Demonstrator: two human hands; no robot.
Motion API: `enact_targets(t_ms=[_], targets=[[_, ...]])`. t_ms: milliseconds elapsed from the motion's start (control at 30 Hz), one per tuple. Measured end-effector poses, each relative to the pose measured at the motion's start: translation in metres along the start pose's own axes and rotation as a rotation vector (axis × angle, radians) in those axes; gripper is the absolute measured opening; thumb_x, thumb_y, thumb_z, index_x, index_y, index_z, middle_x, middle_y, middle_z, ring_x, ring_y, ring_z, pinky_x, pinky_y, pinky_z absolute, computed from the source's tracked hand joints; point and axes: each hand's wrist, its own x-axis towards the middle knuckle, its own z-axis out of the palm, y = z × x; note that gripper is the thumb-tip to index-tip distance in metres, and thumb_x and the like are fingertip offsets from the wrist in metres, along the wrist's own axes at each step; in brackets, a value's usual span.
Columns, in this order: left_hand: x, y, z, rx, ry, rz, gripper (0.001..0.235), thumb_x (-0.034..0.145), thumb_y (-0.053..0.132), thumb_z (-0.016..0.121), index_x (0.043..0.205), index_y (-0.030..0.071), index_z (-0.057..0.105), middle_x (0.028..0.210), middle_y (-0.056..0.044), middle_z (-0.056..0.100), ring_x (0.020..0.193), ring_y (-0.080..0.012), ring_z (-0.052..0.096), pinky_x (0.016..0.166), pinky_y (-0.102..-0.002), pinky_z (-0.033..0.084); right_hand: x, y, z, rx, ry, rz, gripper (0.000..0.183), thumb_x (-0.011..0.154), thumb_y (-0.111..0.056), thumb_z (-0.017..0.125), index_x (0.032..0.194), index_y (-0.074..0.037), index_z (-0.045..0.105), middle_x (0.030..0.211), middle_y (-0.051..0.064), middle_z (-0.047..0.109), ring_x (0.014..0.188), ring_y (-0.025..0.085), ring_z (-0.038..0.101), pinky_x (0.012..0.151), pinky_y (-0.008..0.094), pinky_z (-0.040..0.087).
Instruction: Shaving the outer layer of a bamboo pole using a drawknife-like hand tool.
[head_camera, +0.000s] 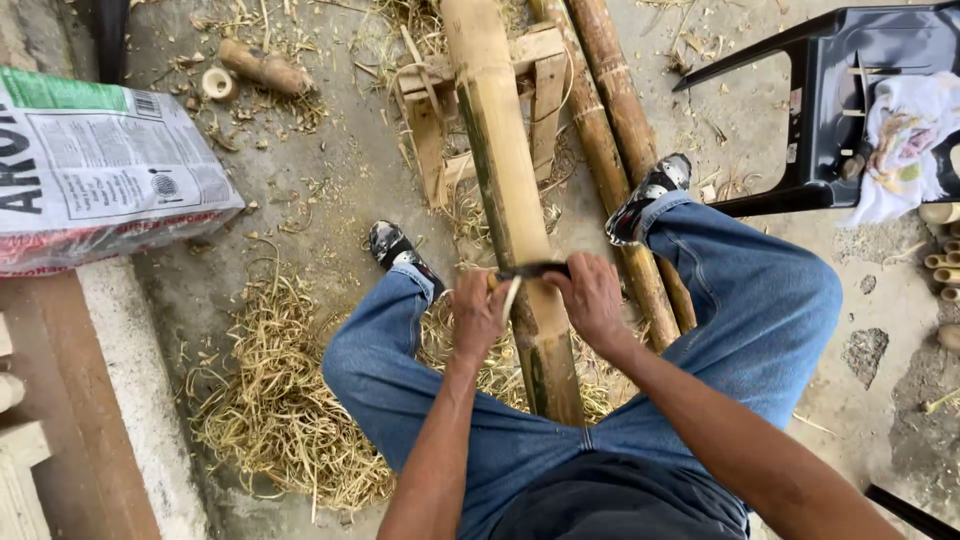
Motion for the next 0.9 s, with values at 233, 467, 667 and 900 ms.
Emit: enact_targets(t_ms=[233, 467, 667, 900], targets=[[-0.044, 0.052, -0.074, -0.134, -0.297, -0.141, 0.044, 0.097, 0.051, 0.057, 0.105, 0.008, 0.063, 0.095, -0.009, 0.059, 0.091, -0.0271, 0.055, 0.085, -0.049, 0.041, -0.082, 0.006, -0.009, 0.034, -0.227, 0.046, 0.04, 0.092, -0.041, 0.069, 0.081, -0.005, 0.055, 0.07, 0.016, 0.057, 0.067, 0.035, 0.055, 0.063, 0.048, 0.042], [0.091, 0.003, -0.037, -0.091, -0.07, -0.127, 0.041, 0.101, 0.049, 0.055, 0.095, 0.009, 0.059, 0.094, -0.009, 0.06, 0.092, -0.0261, 0.054, 0.082, -0.05, 0.043, 0.092, 0.02, 0.007, 0.097, -0.079, -0.098, 0.038, 0.099, -0.039, 0.065, 0.084, -0.005, 0.063, 0.07, 0.014, 0.061, 0.059, 0.03, 0.055, 0.055, 0.044, 0.043], [0.293, -0.03, -0.052, 0.017, -0.001, -0.157, 0.039, 0.105, 0.049, 0.055, 0.096, 0.011, 0.054, 0.096, -0.01, 0.06, 0.097, -0.0285, 0.057, 0.097, -0.054, 0.044, 0.29, 0.036, 0.032, 0.104, 0.076, -0.233, 0.039, 0.105, -0.043, 0.064, 0.089, -0.007, 0.063, 0.071, 0.011, 0.06, 0.061, 0.024, 0.053, 0.06, 0.044, 0.045], [0.364, -0.064, -0.028, 0.075, 0.063, -0.164, 0.045, 0.103, 0.056, 0.053, 0.101, 0.011, 0.059, 0.099, -0.005, 0.06, 0.1, -0.0246, 0.054, 0.088, -0.051, 0.045, 0.363, 0.05, 0.059, -0.129, 0.105, -0.152, 0.047, 0.09, -0.053, 0.064, 0.095, -0.007, 0.058, 0.082, 0.009, 0.064, 0.074, 0.02, 0.05, 0.067, 0.038, 0.045]])
